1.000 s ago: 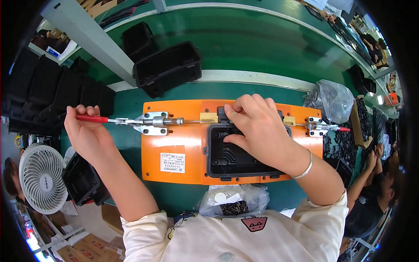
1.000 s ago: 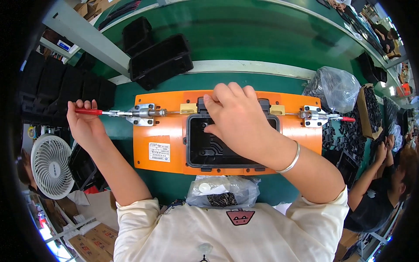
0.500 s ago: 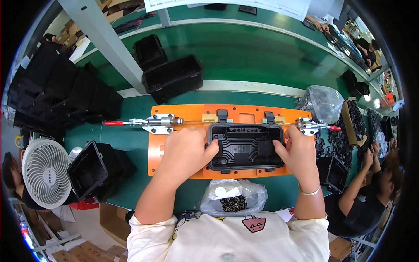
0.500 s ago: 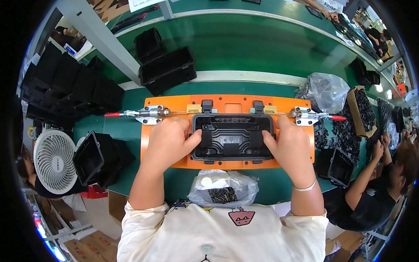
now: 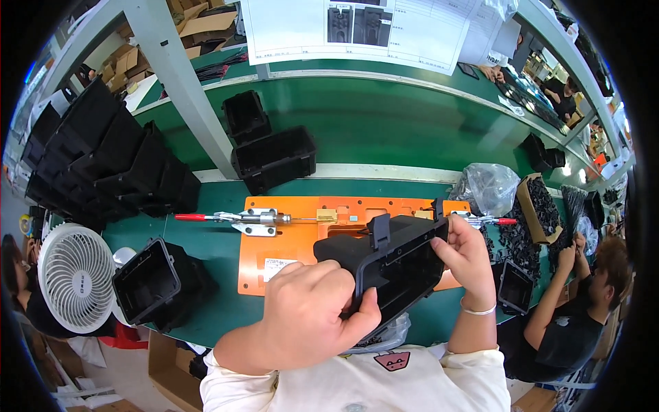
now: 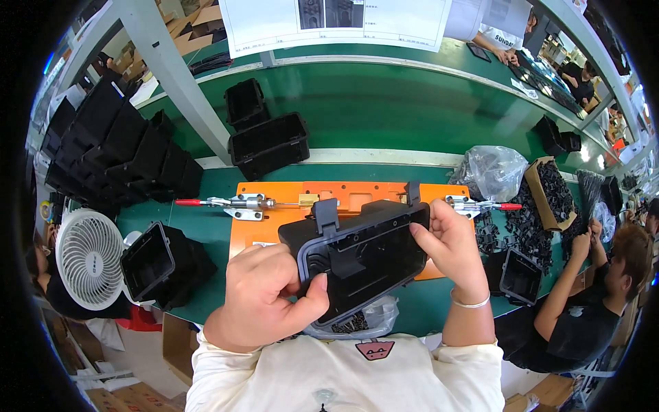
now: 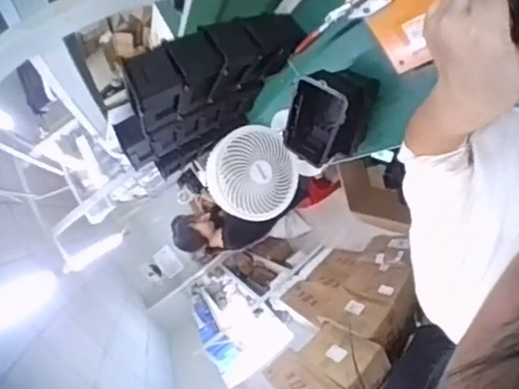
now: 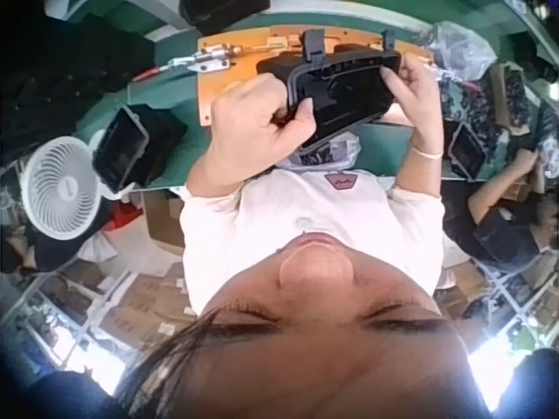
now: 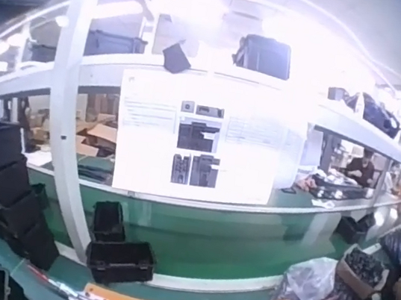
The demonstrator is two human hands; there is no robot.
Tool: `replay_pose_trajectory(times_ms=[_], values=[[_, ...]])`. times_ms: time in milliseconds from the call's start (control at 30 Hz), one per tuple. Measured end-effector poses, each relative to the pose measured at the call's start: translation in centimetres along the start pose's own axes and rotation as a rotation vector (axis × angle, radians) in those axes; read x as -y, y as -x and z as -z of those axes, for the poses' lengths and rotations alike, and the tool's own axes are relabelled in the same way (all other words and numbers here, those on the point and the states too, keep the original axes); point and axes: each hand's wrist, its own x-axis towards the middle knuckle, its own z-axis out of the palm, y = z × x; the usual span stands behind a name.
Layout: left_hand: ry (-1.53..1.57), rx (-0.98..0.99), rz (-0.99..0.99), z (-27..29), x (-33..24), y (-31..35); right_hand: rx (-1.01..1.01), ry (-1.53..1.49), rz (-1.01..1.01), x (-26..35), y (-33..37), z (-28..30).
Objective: Assemble components into a plastic enclosure using a manual toggle clamp fixture on an assembly line.
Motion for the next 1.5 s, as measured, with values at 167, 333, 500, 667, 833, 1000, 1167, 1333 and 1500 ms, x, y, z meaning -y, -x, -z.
replay_pose_trajectory(times_ms=[167,333,500,667,833,1000,1167,1333,1500], values=[[-0.022,-0.001,0.044,0.5,0.0,0.5,-0.037,0.064,0.088,-1.5,0.1,0.6],[0.09,-0.047,0.225,0.3,2.3,1.3,-0.157,0.053,0.147,1.7,2.6,0.1],[0.342,0.077,0.479,-1.7,7.0,3.5,-0.102,0.442,0.397,6.5,4.8,-2.5],[0.5,0.067,0.571,-2.3,7.6,3.6,-0.059,0.48,0.457,6.7,4.6,-2.8],[0.641,0.037,0.55,-2.1,6.8,0.3,-0.176,0.372,0.525,5.6,3.5,-1.7],[0.734,0.283,0.657,-5.5,11.1,-12.9,-0.458,-0.252,0.454,3.8,3.1,-0.4],[0.733,0.247,0.929,-15.5,19.2,-21.4,-0.429,-0.172,0.453,3.4,2.7,0.6],[-0.311,0.329,0.711,-17.3,22.9,-22.7,-0.496,-0.092,0.39,2.7,2.3,2.0],[-0.881,0.528,0.715,-9.9,25.9,-20.6,-0.472,-0.084,0.356,3.1,1.8,2.1]])
